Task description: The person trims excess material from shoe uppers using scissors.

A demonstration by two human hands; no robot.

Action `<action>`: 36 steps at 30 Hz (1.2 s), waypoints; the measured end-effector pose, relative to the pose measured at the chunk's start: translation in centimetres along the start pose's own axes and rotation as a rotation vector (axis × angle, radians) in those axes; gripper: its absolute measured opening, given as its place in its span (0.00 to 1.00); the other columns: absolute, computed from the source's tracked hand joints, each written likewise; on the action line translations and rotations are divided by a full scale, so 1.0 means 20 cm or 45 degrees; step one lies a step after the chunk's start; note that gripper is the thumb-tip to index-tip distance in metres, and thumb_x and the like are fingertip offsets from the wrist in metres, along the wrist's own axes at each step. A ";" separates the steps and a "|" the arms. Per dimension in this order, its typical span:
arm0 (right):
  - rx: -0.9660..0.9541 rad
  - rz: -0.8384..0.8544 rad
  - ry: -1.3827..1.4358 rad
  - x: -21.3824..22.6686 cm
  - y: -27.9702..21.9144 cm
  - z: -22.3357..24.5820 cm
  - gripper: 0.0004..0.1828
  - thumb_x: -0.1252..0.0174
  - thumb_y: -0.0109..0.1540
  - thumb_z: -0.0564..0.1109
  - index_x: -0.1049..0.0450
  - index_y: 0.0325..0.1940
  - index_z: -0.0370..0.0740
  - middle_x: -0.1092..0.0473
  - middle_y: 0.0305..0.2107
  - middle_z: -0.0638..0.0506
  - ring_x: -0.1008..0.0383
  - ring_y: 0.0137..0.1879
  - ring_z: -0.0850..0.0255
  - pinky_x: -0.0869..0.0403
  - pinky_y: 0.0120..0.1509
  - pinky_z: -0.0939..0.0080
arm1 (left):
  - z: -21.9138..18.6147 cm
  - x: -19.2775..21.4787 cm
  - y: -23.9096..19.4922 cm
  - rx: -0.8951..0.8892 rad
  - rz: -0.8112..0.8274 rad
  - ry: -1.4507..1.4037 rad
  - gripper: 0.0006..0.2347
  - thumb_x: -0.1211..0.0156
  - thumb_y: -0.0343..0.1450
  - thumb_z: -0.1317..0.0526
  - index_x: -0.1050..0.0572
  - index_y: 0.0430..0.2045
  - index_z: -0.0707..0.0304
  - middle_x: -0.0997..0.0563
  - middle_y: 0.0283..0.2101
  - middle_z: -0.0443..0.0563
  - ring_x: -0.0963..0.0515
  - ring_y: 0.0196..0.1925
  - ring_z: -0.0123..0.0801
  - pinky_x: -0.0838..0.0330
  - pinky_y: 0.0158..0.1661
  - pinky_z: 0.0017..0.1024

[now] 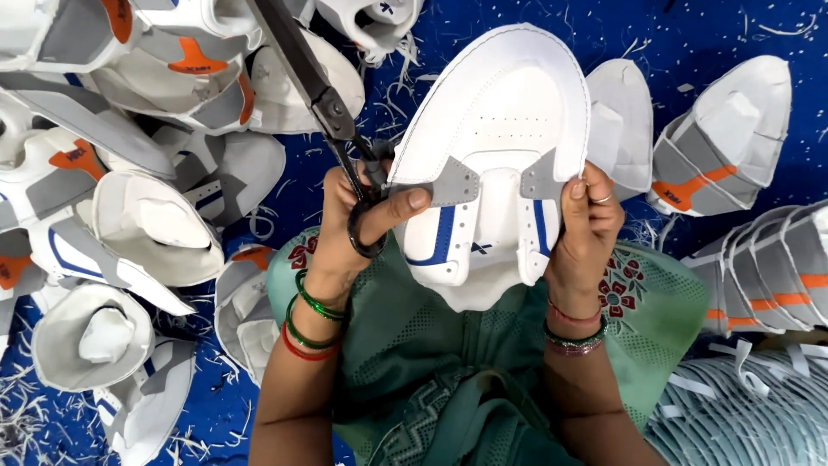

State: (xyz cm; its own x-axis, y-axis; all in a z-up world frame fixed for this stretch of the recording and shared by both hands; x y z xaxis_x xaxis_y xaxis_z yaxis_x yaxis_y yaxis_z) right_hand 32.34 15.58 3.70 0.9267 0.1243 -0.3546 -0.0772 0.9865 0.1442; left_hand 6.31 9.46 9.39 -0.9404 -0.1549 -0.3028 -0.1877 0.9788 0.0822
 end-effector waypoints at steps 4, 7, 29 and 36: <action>0.035 -0.011 -0.028 0.01 0.00 0.02 0.16 0.47 0.77 0.44 0.27 0.64 0.31 0.23 0.49 0.50 0.26 0.49 0.71 0.27 0.58 0.70 | 0.01 0.00 0.01 0.006 -0.018 -0.025 0.07 0.25 0.68 0.65 0.20 0.26 0.68 0.19 0.30 0.45 0.23 0.31 0.23 0.32 0.35 0.23; -0.089 -0.036 0.125 0.03 0.00 -0.05 0.12 0.48 0.76 0.42 0.27 0.59 0.31 0.23 0.47 0.49 0.25 0.48 0.68 0.25 0.56 0.68 | 0.05 0.00 0.02 0.068 -0.073 -0.118 0.07 0.26 0.68 0.64 0.19 0.29 0.69 0.17 0.32 0.47 0.20 0.32 0.25 0.28 0.36 0.25; -0.897 -0.251 1.267 0.15 -0.08 -0.59 0.14 0.45 0.63 0.34 0.27 0.53 0.27 0.23 0.45 0.41 0.20 0.53 0.51 0.23 0.66 0.50 | 0.16 0.01 0.01 0.253 -0.276 -0.434 0.09 0.28 0.67 0.61 0.19 0.31 0.68 0.17 0.32 0.46 0.19 0.31 0.22 0.27 0.34 0.22; -0.865 -0.019 1.369 0.35 -0.06 -0.72 0.11 0.45 0.70 0.35 0.27 0.55 0.26 0.24 0.44 0.39 0.21 0.50 0.52 0.21 0.64 0.48 | 0.17 0.02 -0.03 0.100 -0.069 -0.122 0.08 0.30 0.74 0.63 0.19 0.28 0.71 0.18 0.28 0.50 0.22 0.26 0.23 0.31 0.29 0.22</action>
State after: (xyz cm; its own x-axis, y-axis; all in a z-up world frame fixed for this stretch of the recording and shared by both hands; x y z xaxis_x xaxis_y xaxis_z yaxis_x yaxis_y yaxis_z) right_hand 33.55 16.89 -12.22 0.1891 -0.1784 -0.9656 -0.5371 0.8044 -0.2538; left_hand 6.96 9.35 6.04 -0.8975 -0.1981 -0.3941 -0.2112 0.9774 -0.0104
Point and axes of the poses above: each hand's wrist, its own y-axis towards the middle knuckle, its own x-axis out of the back of the hand, z = x × y, the point moved 8 cm from there along y, towards the middle knuckle
